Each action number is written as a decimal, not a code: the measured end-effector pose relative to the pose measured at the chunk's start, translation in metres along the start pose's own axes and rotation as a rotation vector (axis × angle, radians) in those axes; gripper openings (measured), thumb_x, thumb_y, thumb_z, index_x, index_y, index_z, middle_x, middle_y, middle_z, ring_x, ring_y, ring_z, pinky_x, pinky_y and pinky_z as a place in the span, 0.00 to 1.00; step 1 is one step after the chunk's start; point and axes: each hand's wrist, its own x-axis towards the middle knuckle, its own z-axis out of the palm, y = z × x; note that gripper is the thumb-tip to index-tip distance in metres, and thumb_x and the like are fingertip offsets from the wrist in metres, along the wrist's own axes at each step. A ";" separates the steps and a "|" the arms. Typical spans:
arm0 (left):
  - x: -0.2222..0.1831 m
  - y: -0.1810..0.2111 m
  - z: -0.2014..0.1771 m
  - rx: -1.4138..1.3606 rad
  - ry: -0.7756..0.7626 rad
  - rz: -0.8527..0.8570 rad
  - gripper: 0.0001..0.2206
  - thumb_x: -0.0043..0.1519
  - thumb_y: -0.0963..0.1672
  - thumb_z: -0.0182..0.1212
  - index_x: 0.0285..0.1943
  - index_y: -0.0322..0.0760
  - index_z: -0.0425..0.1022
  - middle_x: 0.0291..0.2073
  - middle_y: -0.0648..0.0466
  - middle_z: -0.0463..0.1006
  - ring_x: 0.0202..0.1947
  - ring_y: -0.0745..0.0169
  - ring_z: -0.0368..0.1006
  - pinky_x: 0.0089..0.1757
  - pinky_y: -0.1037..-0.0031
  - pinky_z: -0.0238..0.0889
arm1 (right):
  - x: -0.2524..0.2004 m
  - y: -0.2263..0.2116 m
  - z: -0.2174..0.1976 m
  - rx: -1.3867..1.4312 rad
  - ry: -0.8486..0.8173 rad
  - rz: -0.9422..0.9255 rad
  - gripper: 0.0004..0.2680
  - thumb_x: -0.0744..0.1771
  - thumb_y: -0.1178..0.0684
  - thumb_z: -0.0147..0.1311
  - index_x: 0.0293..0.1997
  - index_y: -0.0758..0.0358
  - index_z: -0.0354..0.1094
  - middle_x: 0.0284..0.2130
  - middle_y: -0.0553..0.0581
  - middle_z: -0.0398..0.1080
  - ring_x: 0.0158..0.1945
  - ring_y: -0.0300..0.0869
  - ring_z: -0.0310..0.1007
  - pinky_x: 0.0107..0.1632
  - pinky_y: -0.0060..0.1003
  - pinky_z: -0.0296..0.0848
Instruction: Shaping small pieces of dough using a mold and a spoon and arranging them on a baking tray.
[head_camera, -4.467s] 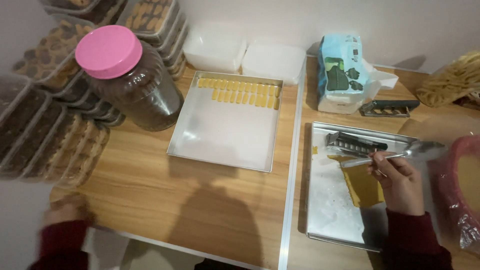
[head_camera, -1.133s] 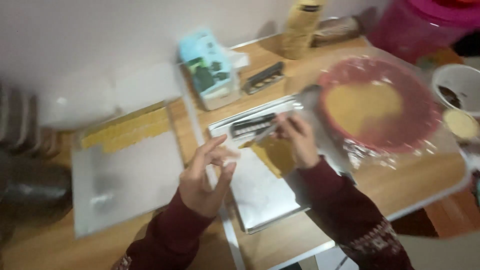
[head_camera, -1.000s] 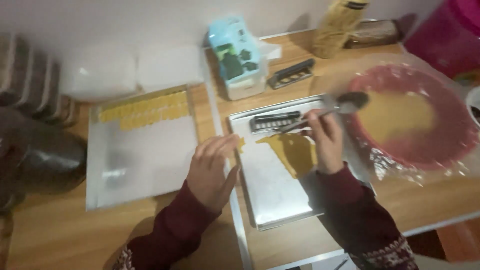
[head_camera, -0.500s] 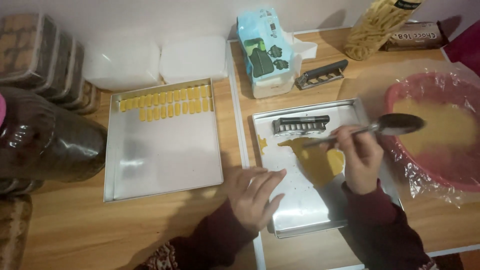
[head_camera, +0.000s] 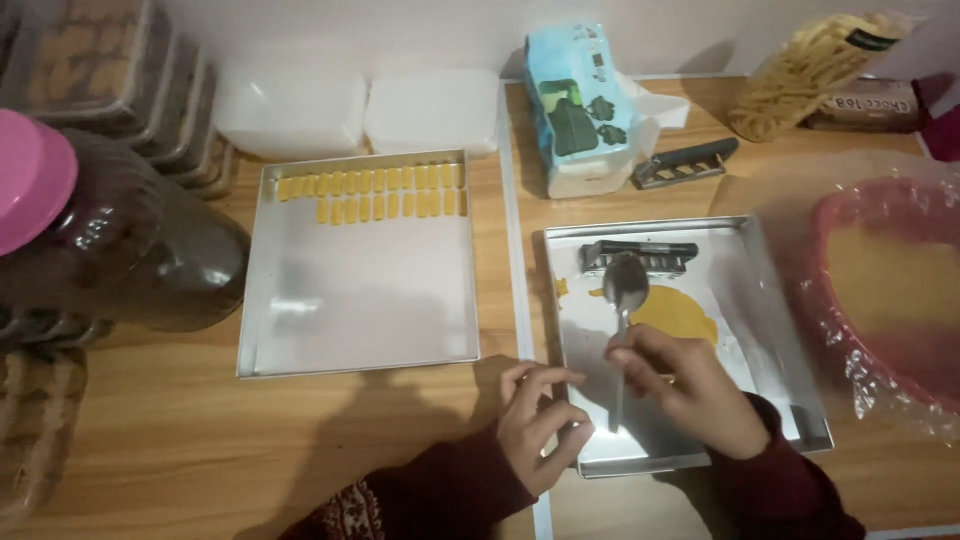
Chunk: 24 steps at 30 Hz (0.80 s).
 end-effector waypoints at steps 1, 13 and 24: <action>-0.002 0.000 -0.001 -0.004 0.007 -0.011 0.08 0.64 0.44 0.57 0.31 0.41 0.74 0.51 0.50 0.76 0.50 0.44 0.63 0.52 0.61 0.56 | 0.001 0.007 -0.002 -0.084 0.009 0.116 0.10 0.69 0.46 0.51 0.31 0.57 0.72 0.14 0.48 0.69 0.20 0.35 0.69 0.31 0.29 0.68; -0.001 -0.001 -0.011 -0.051 0.002 -0.083 0.09 0.67 0.44 0.50 0.35 0.41 0.75 0.49 0.50 0.74 0.49 0.45 0.62 0.51 0.57 0.54 | 0.020 0.035 0.019 -0.204 -0.247 0.365 0.16 0.67 0.48 0.59 0.17 0.58 0.65 0.08 0.50 0.69 0.16 0.38 0.67 0.32 0.32 0.71; 0.007 0.000 -0.012 -0.064 -0.003 -0.097 0.11 0.67 0.43 0.50 0.35 0.39 0.77 0.49 0.50 0.74 0.50 0.46 0.64 0.54 0.57 0.53 | 0.013 0.047 0.040 -0.410 -0.422 0.225 0.07 0.69 0.47 0.49 0.32 0.51 0.65 0.21 0.46 0.73 0.22 0.43 0.72 0.35 0.38 0.72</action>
